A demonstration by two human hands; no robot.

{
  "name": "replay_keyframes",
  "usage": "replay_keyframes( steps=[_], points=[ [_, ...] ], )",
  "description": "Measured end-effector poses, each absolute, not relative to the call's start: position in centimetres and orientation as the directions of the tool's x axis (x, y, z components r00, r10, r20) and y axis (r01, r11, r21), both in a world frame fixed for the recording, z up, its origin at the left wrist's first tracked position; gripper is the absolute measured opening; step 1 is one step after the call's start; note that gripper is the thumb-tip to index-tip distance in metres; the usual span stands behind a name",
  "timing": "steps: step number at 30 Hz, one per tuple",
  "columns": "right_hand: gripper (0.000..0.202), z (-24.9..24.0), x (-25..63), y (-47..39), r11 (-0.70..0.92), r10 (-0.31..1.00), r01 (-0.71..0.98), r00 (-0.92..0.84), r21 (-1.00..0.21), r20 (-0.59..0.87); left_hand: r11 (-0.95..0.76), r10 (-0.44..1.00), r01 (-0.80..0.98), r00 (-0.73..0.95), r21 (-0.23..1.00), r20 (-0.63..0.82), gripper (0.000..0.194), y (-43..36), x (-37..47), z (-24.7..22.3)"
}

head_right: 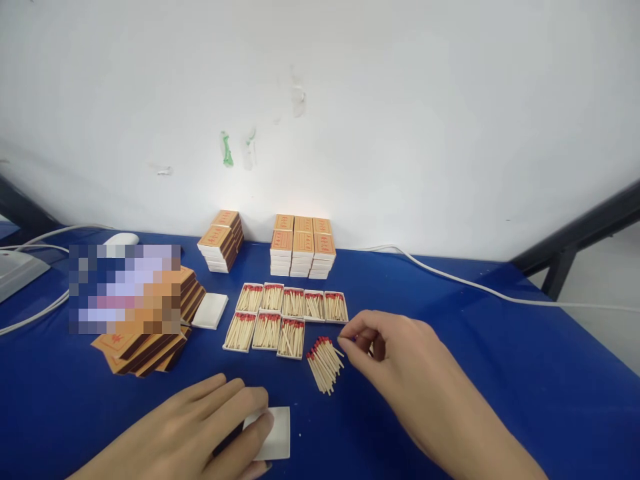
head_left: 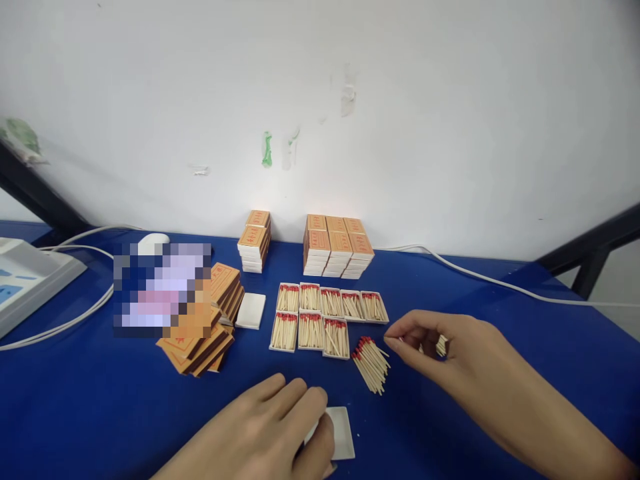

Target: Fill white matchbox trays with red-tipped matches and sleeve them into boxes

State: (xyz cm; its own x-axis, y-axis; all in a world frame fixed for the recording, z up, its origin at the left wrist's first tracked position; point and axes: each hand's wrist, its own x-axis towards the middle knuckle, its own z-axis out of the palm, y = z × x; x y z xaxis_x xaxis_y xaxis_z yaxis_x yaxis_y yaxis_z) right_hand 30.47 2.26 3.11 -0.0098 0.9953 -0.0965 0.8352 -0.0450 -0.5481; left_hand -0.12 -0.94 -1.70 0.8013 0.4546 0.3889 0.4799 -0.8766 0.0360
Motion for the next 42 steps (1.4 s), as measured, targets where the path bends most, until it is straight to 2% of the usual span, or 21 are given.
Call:
replay_keyframes(
  steps=[5, 13, 21, 26, 32, 38, 42],
  points=[
    [0.035, 2.9, 32.4, 2.5, -0.089, 0.995, 0.911, 0.060, -0.402, -0.085, -0.877, 0.460, 0.480, 0.813, 0.035, 0.356, 0.016, -1.0, -0.2, -1.4],
    [0.020, 1.8, 32.2, 1.9, -0.097, 0.987, 0.961, 0.058, -0.259, -0.153, -0.873, 0.463, 0.486, 0.799, 0.043, 0.384, 0.016, -0.9, -0.3, -1.5],
    [0.030, 2.6, 31.6, 2.0, -0.044, 0.984, 0.956, -0.008, -0.291, -0.175, -0.869, 0.463, 0.493, 0.770, 0.052, 0.438, 0.010, -0.9, 0.3, -1.6],
    [0.031, 2.8, 31.1, 1.9, -0.020, 0.996, 0.903, -0.019, -0.430, -0.088, -0.874, 0.456, 0.484, 0.789, 0.042, 0.412, 0.011, -1.0, 0.0, -1.6],
    [0.030, 3.3, 29.2, 1.9, -0.035, 0.986, 0.830, -0.063, -0.557, -0.155, -0.870, 0.458, 0.492, 0.781, 0.032, 0.425, 0.011, -1.0, 0.0, -1.6],
    [0.044, 3.9, 31.4, 2.5, -0.100, 0.994, 0.868, 0.111, -0.486, -0.006, -0.876, 0.463, 0.480, 0.813, 0.044, 0.353, 0.022, -0.9, -0.1, -1.3],
    [0.050, 5.0, 32.8, 2.9, -0.203, 0.935, 0.860, 0.312, -0.468, 0.168, -0.883, 0.442, 0.469, 0.829, 0.005, 0.343, 0.018, -0.8, -0.3, -1.4]
  ],
)
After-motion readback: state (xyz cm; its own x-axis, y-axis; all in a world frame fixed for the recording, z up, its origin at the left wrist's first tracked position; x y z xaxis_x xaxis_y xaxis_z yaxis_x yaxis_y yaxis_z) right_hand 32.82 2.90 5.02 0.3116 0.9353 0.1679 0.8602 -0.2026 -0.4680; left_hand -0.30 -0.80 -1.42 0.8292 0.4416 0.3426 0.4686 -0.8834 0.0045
